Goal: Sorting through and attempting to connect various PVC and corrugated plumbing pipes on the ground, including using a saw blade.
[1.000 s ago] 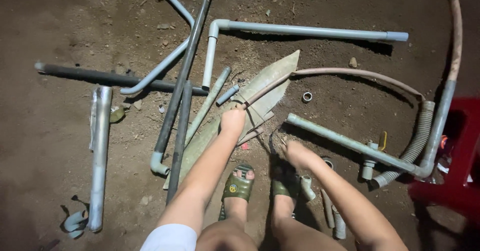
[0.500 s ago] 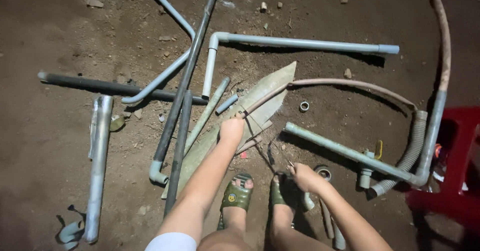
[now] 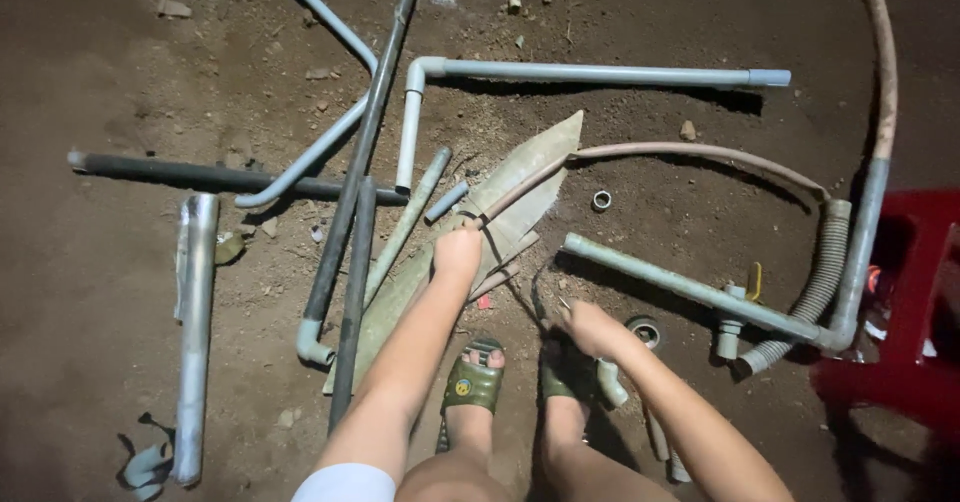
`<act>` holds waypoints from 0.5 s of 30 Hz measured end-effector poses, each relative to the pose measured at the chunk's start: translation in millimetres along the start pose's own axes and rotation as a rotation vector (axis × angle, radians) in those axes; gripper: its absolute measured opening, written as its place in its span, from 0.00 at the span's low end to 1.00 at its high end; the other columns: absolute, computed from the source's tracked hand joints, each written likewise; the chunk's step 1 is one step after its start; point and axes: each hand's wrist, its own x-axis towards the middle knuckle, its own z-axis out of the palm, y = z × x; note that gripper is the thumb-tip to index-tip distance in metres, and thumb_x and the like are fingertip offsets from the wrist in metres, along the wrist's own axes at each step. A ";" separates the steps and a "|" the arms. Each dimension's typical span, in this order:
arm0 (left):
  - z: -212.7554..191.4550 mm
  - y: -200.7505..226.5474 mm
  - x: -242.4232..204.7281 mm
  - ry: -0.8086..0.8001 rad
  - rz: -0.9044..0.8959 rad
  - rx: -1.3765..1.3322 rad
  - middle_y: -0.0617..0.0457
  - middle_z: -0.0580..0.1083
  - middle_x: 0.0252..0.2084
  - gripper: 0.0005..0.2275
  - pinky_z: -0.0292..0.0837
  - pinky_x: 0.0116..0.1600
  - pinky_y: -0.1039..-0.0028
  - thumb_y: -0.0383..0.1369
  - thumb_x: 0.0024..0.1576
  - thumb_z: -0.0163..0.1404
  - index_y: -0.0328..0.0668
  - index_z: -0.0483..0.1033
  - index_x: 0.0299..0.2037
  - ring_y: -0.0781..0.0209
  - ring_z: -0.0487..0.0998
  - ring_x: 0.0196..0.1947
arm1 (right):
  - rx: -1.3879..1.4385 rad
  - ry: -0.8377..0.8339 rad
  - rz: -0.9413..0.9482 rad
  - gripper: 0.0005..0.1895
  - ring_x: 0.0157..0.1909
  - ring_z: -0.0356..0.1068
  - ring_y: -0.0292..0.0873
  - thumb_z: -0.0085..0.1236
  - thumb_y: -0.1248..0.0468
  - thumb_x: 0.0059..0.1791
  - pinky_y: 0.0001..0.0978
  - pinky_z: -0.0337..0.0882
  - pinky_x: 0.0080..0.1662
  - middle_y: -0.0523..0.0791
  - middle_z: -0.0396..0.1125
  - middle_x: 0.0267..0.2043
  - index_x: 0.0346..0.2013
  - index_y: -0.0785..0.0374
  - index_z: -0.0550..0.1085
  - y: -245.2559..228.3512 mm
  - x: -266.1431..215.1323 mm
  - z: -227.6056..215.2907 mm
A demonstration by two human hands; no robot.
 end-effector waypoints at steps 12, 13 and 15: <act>-9.8 4.3 -0.4 -0.006 0.011 0.041 0.54 0.76 0.22 0.10 0.80 0.28 0.59 0.31 0.65 0.46 0.33 0.79 0.43 0.55 0.84 0.22 | -0.292 0.079 -0.130 0.24 0.52 0.79 0.63 0.48 0.49 0.53 0.50 0.80 0.54 0.58 0.79 0.40 0.41 0.66 0.83 2.2 157.2 27.1; -10.6 3.9 -2.2 -0.012 0.011 0.045 0.54 0.76 0.22 0.10 0.80 0.28 0.59 0.31 0.65 0.46 0.33 0.79 0.43 0.55 0.84 0.22 | -0.289 0.073 -0.132 0.24 0.52 0.79 0.63 0.48 0.49 0.53 0.50 0.80 0.54 0.58 0.79 0.40 0.41 0.66 0.83 2.2 143.5 25.1; -12.5 0.5 -3.4 -0.013 0.031 0.039 0.54 0.76 0.23 0.11 0.80 0.28 0.58 0.31 0.65 0.45 0.30 0.79 0.45 0.57 0.84 0.22 | -0.164 0.050 -0.062 0.28 0.55 0.78 0.64 0.40 0.50 0.59 0.58 0.77 0.56 0.62 0.78 0.45 0.46 0.69 0.80 0.4 115.5 23.3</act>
